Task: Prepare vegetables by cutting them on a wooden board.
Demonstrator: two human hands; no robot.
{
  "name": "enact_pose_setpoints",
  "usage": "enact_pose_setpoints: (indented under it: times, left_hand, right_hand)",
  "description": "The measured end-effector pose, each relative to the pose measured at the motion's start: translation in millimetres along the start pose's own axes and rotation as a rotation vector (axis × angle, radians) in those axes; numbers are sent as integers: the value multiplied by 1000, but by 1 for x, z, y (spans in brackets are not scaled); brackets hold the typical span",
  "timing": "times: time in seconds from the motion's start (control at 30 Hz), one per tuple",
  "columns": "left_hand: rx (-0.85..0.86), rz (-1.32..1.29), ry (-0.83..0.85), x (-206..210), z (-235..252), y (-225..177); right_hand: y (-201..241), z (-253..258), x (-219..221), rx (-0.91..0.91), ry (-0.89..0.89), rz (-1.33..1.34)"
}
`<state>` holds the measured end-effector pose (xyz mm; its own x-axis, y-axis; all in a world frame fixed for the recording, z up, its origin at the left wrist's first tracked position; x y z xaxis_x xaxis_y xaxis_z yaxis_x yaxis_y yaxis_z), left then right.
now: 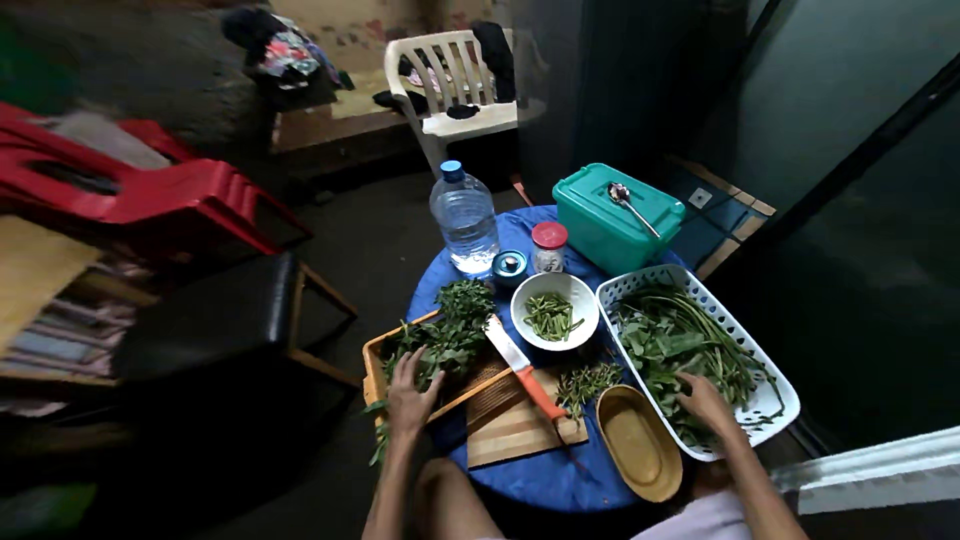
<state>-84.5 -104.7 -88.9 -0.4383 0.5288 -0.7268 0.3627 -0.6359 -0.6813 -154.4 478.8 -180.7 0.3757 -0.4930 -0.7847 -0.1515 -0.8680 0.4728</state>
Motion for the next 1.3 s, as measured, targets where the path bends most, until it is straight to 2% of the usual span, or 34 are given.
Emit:
enact_pose_setpoints:
  times: [0.17,0.27,0.33,0.4,0.47,0.53,0.6,0.67,0.77,0.83,1.03,1.17,1.3]
  left_hand:
    - [39,-105,-130,-37,-41,1]
    - [44,-79,-63,-16,-58,-2]
    - [56,-41,29,13,-65,-6]
    - [7,48,138,44,-68,-5]
    - [-37,136,215,69,-67,-4]
    - [-63,185,253,84,-70,-5]
    - [-66,167,229,88,-72,-6]
    - [-43,140,195,88,-74,-6]
    - [2,128,152,89,-75,-5]
    - [8,110,145,89,-71,-5]
    - [22,54,167,86,-68,-23]
    - [47,48,209,95,-90,-40]
    - [6,57,294,115,-115,-38]
  right_hand:
    - [58,-25,-47,-1,-248,-28]
    - [122,-21,-43,-192,-314,-11]
    - [178,-12,-7,-430,-229,57]
    - [233,-9,46,-593,-95,97]
    - [272,-10,97,-633,1,75]
    - [289,-6,136,-603,73,49]
    - [293,-1,158,-545,146,49]
    - [291,0,161,-528,140,82]
    - [276,-10,143,-543,85,103]
    - [260,-25,127,-514,118,125]
    - [193,-86,84,-524,68,227]
    - [159,-118,76,-563,18,298]
    - [136,-141,76,-498,56,327]
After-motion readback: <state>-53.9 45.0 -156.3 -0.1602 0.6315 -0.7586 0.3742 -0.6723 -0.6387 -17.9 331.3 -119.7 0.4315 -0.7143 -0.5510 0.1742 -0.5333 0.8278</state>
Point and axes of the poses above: each hand's wrist, its own z-axis towards the middle knuckle, its own x-axis out of the palm, y = z × x, the point moved 10 cm from there along z, towards the middle knuckle, and after that the axes turned 13 degrees about -x, right-handed, at the moved point
